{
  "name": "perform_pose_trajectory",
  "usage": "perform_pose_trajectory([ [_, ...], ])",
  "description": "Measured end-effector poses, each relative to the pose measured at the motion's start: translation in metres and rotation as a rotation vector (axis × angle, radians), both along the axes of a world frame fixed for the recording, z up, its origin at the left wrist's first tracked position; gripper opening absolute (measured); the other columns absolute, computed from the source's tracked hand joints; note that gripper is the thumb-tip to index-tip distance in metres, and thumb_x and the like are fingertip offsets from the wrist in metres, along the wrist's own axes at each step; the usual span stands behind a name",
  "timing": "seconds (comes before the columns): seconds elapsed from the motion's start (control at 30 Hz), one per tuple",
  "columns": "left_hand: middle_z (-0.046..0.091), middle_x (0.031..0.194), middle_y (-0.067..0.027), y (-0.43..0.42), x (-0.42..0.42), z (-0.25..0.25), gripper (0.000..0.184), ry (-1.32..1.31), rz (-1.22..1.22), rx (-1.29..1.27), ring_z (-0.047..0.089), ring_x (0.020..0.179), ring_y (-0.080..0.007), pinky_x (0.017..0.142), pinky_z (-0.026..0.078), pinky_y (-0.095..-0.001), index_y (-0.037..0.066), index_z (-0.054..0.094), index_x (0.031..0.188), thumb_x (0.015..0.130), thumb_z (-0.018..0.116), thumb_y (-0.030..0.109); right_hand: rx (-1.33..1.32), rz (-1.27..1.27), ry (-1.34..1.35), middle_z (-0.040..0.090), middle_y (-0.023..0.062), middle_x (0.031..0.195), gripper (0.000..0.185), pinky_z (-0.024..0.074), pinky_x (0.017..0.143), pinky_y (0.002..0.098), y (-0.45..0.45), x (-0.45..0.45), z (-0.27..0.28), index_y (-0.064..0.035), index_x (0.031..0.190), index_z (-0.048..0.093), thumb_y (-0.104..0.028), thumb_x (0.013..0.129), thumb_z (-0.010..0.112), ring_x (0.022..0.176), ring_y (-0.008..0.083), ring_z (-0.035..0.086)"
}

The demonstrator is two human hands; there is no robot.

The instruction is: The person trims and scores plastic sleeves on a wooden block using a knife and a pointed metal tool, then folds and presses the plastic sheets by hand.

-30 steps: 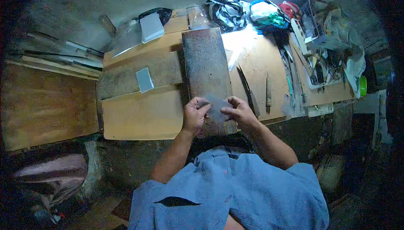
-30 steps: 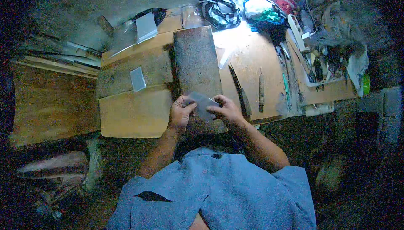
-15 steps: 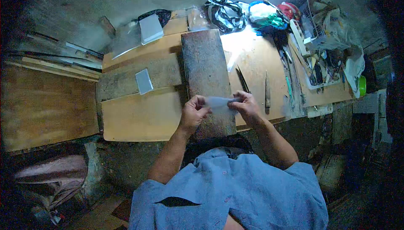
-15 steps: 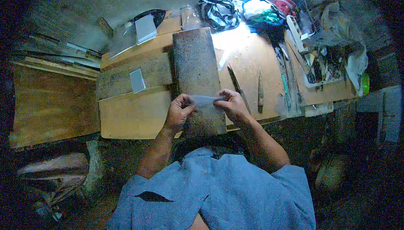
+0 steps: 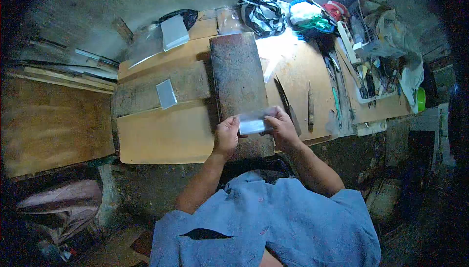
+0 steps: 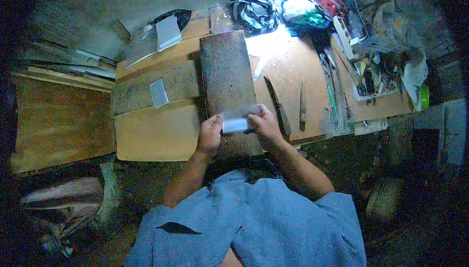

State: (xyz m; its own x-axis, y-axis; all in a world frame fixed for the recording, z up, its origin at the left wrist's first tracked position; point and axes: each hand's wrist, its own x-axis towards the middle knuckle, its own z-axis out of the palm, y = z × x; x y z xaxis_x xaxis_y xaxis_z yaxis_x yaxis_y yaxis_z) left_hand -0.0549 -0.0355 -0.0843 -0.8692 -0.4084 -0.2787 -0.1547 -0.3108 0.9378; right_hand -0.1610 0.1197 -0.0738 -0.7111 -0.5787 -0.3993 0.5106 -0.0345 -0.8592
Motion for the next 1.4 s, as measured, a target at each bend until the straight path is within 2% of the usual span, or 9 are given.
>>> perform_pose_trajectory([
  [0.13, 0.063, 0.077, -0.0011, 0.004, 0.003, 0.0, 0.03, -0.015, 0.03, 0.011, 0.056, 0.064, -0.0068, 0.055, 0.048, -0.0236, 0.001, 0.062, 0.095, 0.098, 0.043, 0.026, -0.01, -0.09, -0.086, 0.059, 0.0045, 0.087, 0.012, 0.0488, 0.064, 0.0268, -0.002, 0.005, 0.006, -0.0044, 0.096, 0.052, -0.007, 0.085, 0.057, 0.072, 0.0123, 0.056],
  [0.3, 0.062, 0.072, -0.0004, 0.004, 0.006, 0.008, 0.03, -0.073, 0.037, 0.048, 0.053, 0.06, -0.0075, 0.055, 0.046, -0.0243, 0.001, 0.063, 0.088, 0.096, 0.044, 0.023, 0.108, -0.136, 0.146, 0.056, 0.0038, 0.09, 0.012, 0.0447, 0.071, 0.026, -0.005, 0.009, 0.0, -0.0057, 0.099, 0.047, -0.009, 0.088, 0.051, 0.08, 0.0108, 0.052],
  [0.53, 0.061, 0.074, 0.0, 0.002, 0.01, -0.011, 0.026, -0.137, -0.062, -0.154, 0.052, 0.059, -0.0077, 0.059, 0.045, -0.0246, 0.0, 0.062, 0.089, 0.093, 0.049, 0.022, 0.077, -0.159, 0.222, 0.05, 0.0006, 0.087, 0.012, 0.0422, 0.07, 0.0235, -0.015, 0.017, 0.013, -0.0057, 0.098, 0.046, -0.006, 0.088, 0.052, 0.078, 0.0072, 0.047],
  [0.63, 0.062, 0.08, 0.0005, 0.004, 0.001, 0.029, 0.019, -0.146, 0.054, 0.052, 0.053, 0.061, -0.0069, 0.06, 0.046, -0.0232, 0.0, 0.061, 0.094, 0.091, 0.053, 0.017, 0.046, -0.156, 0.267, 0.051, 0.0009, 0.087, 0.012, 0.0423, 0.07, 0.0232, -0.012, 0.016, 0.018, -0.0059, 0.097, 0.046, -0.005, 0.088, 0.053, 0.078, 0.0071, 0.048],
  [0.93, 0.063, 0.083, 0.0003, -0.014, 0.003, 0.027, 0.011, -0.11, -0.097, 0.001, 0.055, 0.07, -0.0053, 0.06, 0.045, -0.021, 0.003, 0.061, 0.096, 0.086, 0.062, 0.005, 0.094, 0.032, 0.304, 0.058, 0.0042, 0.091, 0.012, 0.0443, 0.074, 0.0229, 0.001, 0.006, 0.02, -0.0025, 0.094, 0.054, 0.001, 0.082, 0.053, 0.083, 0.0095, 0.054],
  [1.03, 0.062, 0.08, 0.001, -0.014, 0.003, 0.019, 0.007, -0.049, -0.052, 0.003, 0.055, 0.069, -0.0055, 0.06, 0.045, -0.0209, 0.003, 0.061, 0.092, 0.086, 0.063, 0.007, 0.015, -0.035, 0.193, 0.06, 0.0023, 0.089, 0.009, 0.0436, 0.067, 0.0212, 0.001, 0.006, 0.014, -0.0022, 0.086, 0.058, 0.001, 0.08, 0.053, 0.076, 0.0095, 0.055],
  [1.17, 0.06, 0.081, 0.0001, -0.002, 0.001, 0.024, 0.008, 0.03, 0.012, 0.07, 0.054, 0.072, -0.0061, 0.062, 0.045, -0.0216, 0.005, 0.057, 0.091, 0.085, 0.058, 0.0, -0.028, -0.01, 0.147, 0.059, 0.0037, 0.09, 0.016, 0.0439, 0.07, 0.023, 0.001, 0.008, 0.015, -0.0033, 0.096, 0.055, -0.001, 0.081, 0.052, 0.077, 0.0106, 0.055],
  [1.23, 0.058, 0.087, -0.0014, 0.005, 0.001, 0.026, 0.017, -0.019, -0.075, 0.094, 0.054, 0.079, -0.0081, 0.07, 0.046, -0.0237, 0.006, 0.052, 0.093, 0.081, 0.049, -0.006, 0.024, 0.06, 0.074, 0.058, 0.0044, 0.091, 0.019, 0.044, 0.072, 0.0239, 0.0, 0.01, 0.012, -0.0037, 0.1, 0.054, -0.001, 0.081, 0.052, 0.079, 0.0111, 0.054],
  [1.4, 0.057, 0.094, -0.0034, 0.008, 0.004, 0.022, 0.026, 0.022, -0.038, 0.195, 0.054, 0.088, -0.0128, 0.081, 0.043, -0.0276, 0.006, 0.049, 0.1, 0.078, 0.047, -0.007, -0.043, 0.026, 0.111, 0.056, 0.006, 0.099, 0.022, 0.0448, 0.077, 0.0268, -0.002, 0.011, 0.013, -0.0038, 0.105, 0.049, -0.003, 0.083, 0.054, 0.085, 0.0148, 0.055],
])
